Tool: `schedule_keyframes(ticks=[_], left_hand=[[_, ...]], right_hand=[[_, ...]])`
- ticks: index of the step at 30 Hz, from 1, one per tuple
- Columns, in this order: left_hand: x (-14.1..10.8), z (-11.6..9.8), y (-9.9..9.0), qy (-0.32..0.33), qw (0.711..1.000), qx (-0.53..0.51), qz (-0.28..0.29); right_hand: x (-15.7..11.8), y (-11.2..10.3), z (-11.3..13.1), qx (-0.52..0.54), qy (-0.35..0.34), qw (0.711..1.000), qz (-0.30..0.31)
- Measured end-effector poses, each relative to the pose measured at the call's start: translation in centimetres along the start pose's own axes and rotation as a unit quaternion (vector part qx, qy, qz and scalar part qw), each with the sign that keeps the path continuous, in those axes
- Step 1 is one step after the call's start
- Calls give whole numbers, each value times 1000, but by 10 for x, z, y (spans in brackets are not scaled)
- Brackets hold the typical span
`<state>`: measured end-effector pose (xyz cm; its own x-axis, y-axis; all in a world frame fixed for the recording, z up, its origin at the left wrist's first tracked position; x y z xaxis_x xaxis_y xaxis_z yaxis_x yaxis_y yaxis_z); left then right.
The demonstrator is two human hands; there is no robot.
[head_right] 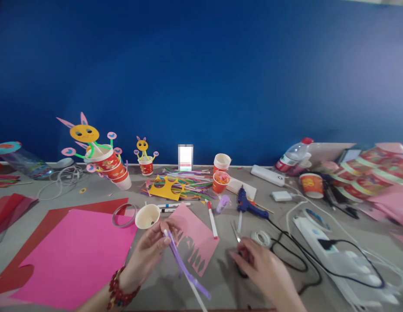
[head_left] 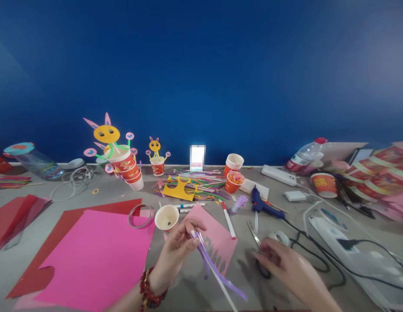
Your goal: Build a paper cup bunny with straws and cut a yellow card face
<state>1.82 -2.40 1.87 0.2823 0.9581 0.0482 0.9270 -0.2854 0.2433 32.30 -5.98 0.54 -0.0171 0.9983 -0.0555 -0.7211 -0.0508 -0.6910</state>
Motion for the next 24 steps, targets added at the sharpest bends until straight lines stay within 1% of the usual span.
schedule_keyframes(ticks=[1, 3, 4, 6, 8, 10, 13, 15, 16, 17, 18, 19, 21, 24], left_hand=[[0, 0, 0, 0, 1000, 1, -1], [0, -2, 1, 2, 1000, 0, -1], [0, -3, 1, 3, 1000, 1, 0], [-1, -5, 1, 7, 1000, 7, 6], [-1, -7, -1, 9, 1000, 11, 13], [0, -9, -3, 8, 1000, 9, 18], [4, -14, -7, 17, 1000, 10, 16], [6, -17, -9, 39, 999, 26, 15], [8, -18, -10, 48, 998, 34, 17], [8, -18, -11, 53, 998, 41, 21], [9, -18, -11, 53, 997, 44, 24], [9, -17, -12, 48, 997, 45, 27], [10, -13, -12, 39, 998, 44, 25], [12, -8, -14, 44, 998, 36, 6]], right_hand=[[2, 6, 16, 46, -35, 998, 14], [8, 22, 48, 157, -101, 981, 49], [12, 31, 63, 218, -118, 967, 63], [21, 50, 88, 337, -133, 925, 116], [27, 66, 107, 403, -126, 890, 172], [31, 77, 120, 452, -112, 854, 232], [33, 91, 129, 541, -58, 778, 314], [33, 100, 129, 592, -9, 733, 335], [34, 103, 128, 609, 12, 720, 332], [35, 106, 127, 621, 26, 715, 322], [37, 108, 126, 625, 29, 718, 304], [39, 109, 125, 623, 23, 729, 283], [43, 108, 124, 604, -10, 761, 236], [48, 104, 122, 563, -54, 800, 198]])
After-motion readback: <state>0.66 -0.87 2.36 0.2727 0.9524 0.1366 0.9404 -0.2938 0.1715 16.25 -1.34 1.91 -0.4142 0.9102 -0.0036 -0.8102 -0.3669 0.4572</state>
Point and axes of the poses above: each hand's wrist, its own x-axis towards the middle knuckle, its own y-axis out of the palm, z = x × y, the point moved 2 cm from there along x, towards the middle knuckle, and after that the axes turned 13 degrees about x, right-handed, at the moved point
